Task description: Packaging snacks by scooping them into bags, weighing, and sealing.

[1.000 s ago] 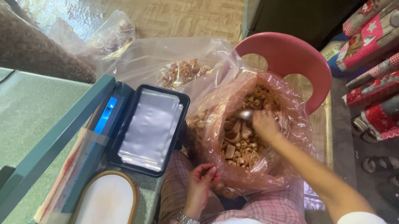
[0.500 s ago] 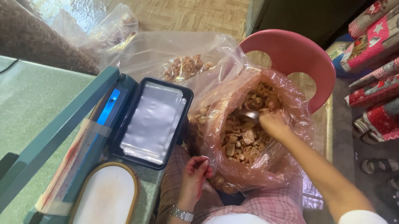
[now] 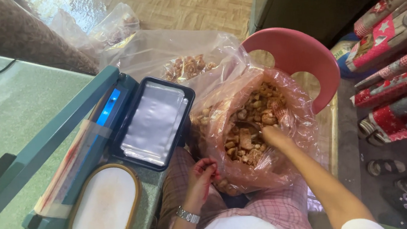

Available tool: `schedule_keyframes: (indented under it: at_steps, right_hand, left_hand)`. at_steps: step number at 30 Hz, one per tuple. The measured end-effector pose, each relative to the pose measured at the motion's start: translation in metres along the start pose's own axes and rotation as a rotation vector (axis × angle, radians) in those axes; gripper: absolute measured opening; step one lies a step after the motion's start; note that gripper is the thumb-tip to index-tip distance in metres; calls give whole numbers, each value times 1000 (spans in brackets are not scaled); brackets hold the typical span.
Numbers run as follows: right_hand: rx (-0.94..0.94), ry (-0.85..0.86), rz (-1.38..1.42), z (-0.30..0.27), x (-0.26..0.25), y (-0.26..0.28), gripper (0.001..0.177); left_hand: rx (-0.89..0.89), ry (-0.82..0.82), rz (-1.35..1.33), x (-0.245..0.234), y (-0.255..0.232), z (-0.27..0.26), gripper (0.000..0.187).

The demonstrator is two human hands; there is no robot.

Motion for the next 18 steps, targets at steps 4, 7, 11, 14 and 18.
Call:
schedule_keyframes:
  at_steps: [4, 7, 11, 14, 18]
  right_hand:
    - [-230, -406, -742, 15, 7, -2, 33]
    - [-252, -450, -635, -21, 4, 14, 58]
    - [-339, -146, -445, -50, -14, 18, 39]
    - [-147, -41, -650, -34, -27, 14, 25]
    - [-151, -150, -319, -59, -1, 43, 39]
  left_hand:
    - [-6, -21, 113, -5, 1, -1, 8]
    - [69, -26, 123, -13, 7, 3, 9]
    - [168, -68, 204, -22, 15, 7, 11]
    - [149, -60, 279, -19, 8, 7, 10]
    - [208, -57, 303, -9, 6, 8, 9]
Point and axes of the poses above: each hand's wrist, its own z-axis towards the middle knuckle, its own x-axis out of the palm, y = z × x, the point moved 1 cm from there along z, towards the middle knuckle, and after that the axes turned 9 degrees about y, right-handed, at the moved point
